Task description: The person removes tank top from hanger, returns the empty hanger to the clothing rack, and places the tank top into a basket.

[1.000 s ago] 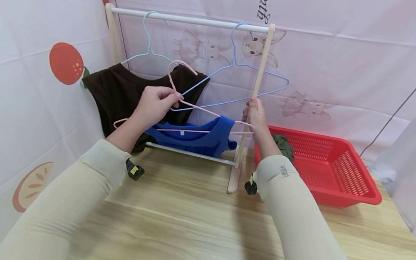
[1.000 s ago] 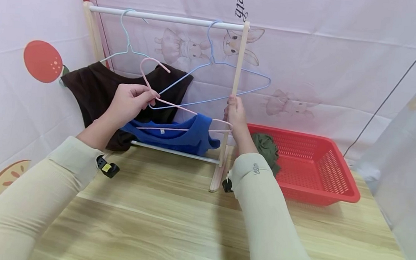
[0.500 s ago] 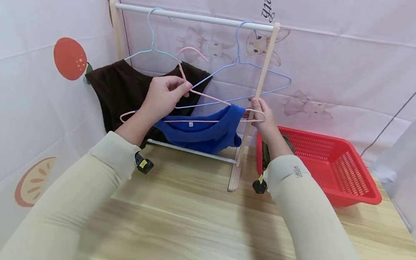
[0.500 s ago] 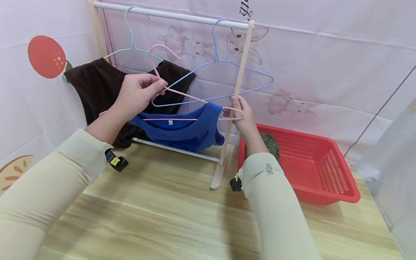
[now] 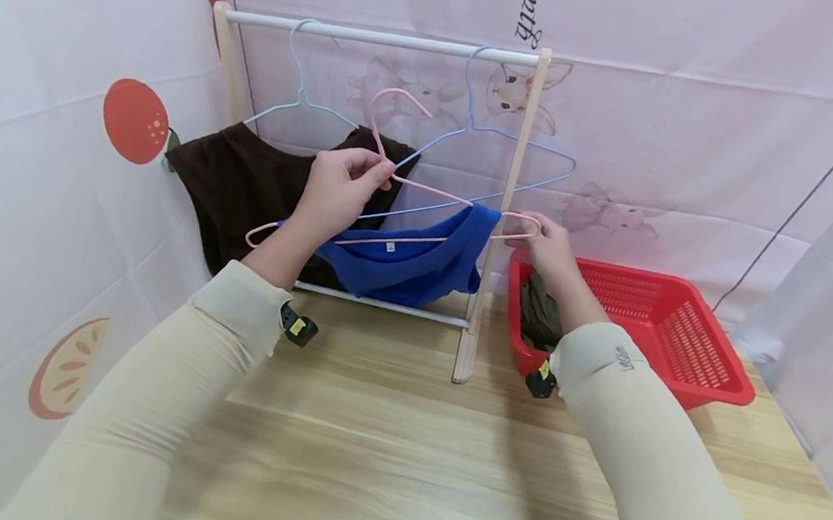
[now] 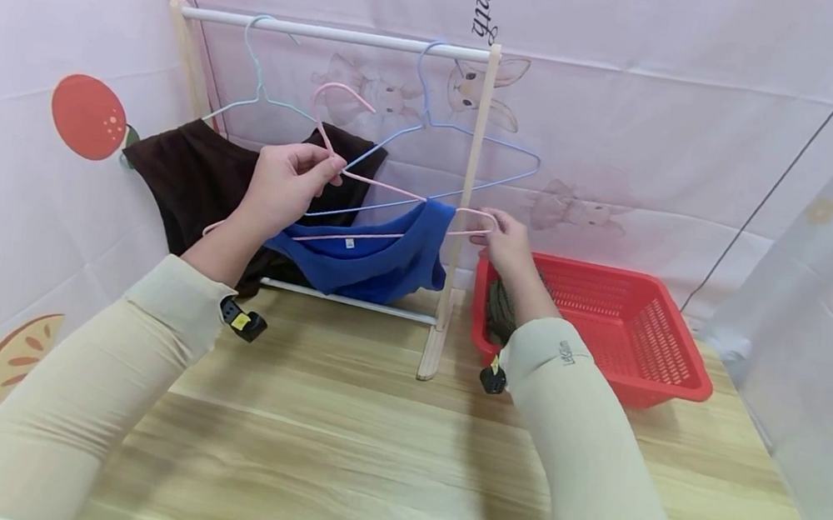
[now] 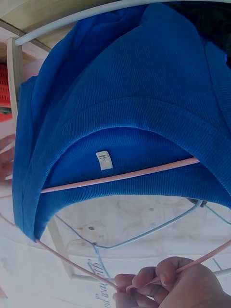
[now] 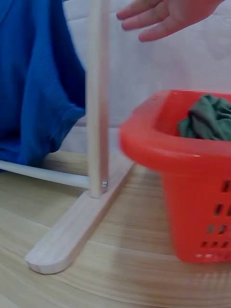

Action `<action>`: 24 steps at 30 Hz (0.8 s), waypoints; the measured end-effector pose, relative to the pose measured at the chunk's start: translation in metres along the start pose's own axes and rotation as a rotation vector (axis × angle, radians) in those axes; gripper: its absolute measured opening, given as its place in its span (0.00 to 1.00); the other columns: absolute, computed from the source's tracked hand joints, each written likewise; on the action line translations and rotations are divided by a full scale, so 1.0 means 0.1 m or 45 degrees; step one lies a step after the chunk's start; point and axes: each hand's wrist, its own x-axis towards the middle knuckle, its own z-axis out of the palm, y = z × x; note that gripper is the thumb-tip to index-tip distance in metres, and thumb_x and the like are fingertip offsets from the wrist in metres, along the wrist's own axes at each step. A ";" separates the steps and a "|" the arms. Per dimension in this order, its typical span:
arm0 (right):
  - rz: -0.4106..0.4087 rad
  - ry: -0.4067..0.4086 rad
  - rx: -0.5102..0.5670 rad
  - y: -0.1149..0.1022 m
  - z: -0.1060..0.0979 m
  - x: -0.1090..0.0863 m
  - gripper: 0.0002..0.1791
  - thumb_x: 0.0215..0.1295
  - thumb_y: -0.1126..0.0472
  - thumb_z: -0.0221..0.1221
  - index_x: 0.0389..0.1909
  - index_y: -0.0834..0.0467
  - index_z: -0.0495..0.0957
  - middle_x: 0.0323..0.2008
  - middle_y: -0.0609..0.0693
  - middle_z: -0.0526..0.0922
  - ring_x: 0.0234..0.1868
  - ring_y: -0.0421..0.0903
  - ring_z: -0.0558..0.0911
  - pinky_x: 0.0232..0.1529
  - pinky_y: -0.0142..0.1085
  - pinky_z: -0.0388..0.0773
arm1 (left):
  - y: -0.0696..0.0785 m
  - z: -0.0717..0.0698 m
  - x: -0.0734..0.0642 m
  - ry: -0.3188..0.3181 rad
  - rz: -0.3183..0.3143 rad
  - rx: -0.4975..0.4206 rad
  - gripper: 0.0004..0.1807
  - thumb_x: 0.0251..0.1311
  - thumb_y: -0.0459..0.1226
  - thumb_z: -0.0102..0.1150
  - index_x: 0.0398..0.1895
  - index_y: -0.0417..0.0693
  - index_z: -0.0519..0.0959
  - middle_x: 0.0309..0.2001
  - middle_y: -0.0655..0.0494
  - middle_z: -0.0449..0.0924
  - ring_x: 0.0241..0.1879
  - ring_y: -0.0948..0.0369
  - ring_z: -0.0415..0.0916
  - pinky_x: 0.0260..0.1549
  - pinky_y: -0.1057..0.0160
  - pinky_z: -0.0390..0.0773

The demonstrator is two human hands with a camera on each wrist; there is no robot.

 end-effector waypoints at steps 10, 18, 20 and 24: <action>-0.294 0.417 -0.021 -0.12 -0.35 -0.12 0.29 0.69 0.48 0.58 0.21 0.71 0.77 0.18 0.39 0.82 0.24 0.36 0.80 0.30 0.26 0.78 | 0.04 0.08 0.03 -0.009 0.028 -0.025 0.14 0.67 0.42 0.60 0.43 0.40 0.85 0.35 0.46 0.86 0.35 0.61 0.80 0.34 0.69 0.76; -0.818 0.338 -0.573 -0.38 -0.11 -0.30 0.16 0.68 0.53 0.62 0.49 0.58 0.84 0.41 0.55 0.85 0.40 0.41 0.81 0.44 0.31 0.80 | 0.07 0.13 0.02 -0.007 0.019 -0.017 0.14 0.67 0.42 0.60 0.42 0.39 0.85 0.35 0.45 0.87 0.35 0.57 0.81 0.32 0.70 0.75; -0.932 0.249 -0.701 -0.41 -0.02 -0.34 0.19 0.66 0.53 0.63 0.54 0.57 0.82 0.44 0.55 0.85 0.45 0.45 0.82 0.48 0.39 0.81 | 0.07 0.13 0.02 -0.004 0.019 -0.017 0.14 0.67 0.42 0.60 0.42 0.39 0.85 0.34 0.45 0.87 0.33 0.58 0.79 0.31 0.69 0.74; -1.095 0.115 -0.902 -0.46 0.09 -0.38 0.24 0.62 0.53 0.67 0.57 0.58 0.80 0.44 0.57 0.85 0.46 0.51 0.82 0.51 0.46 0.80 | 0.07 0.16 0.03 -0.017 0.020 -0.006 0.15 0.68 0.43 0.59 0.43 0.40 0.85 0.34 0.47 0.86 0.30 0.59 0.74 0.29 0.69 0.73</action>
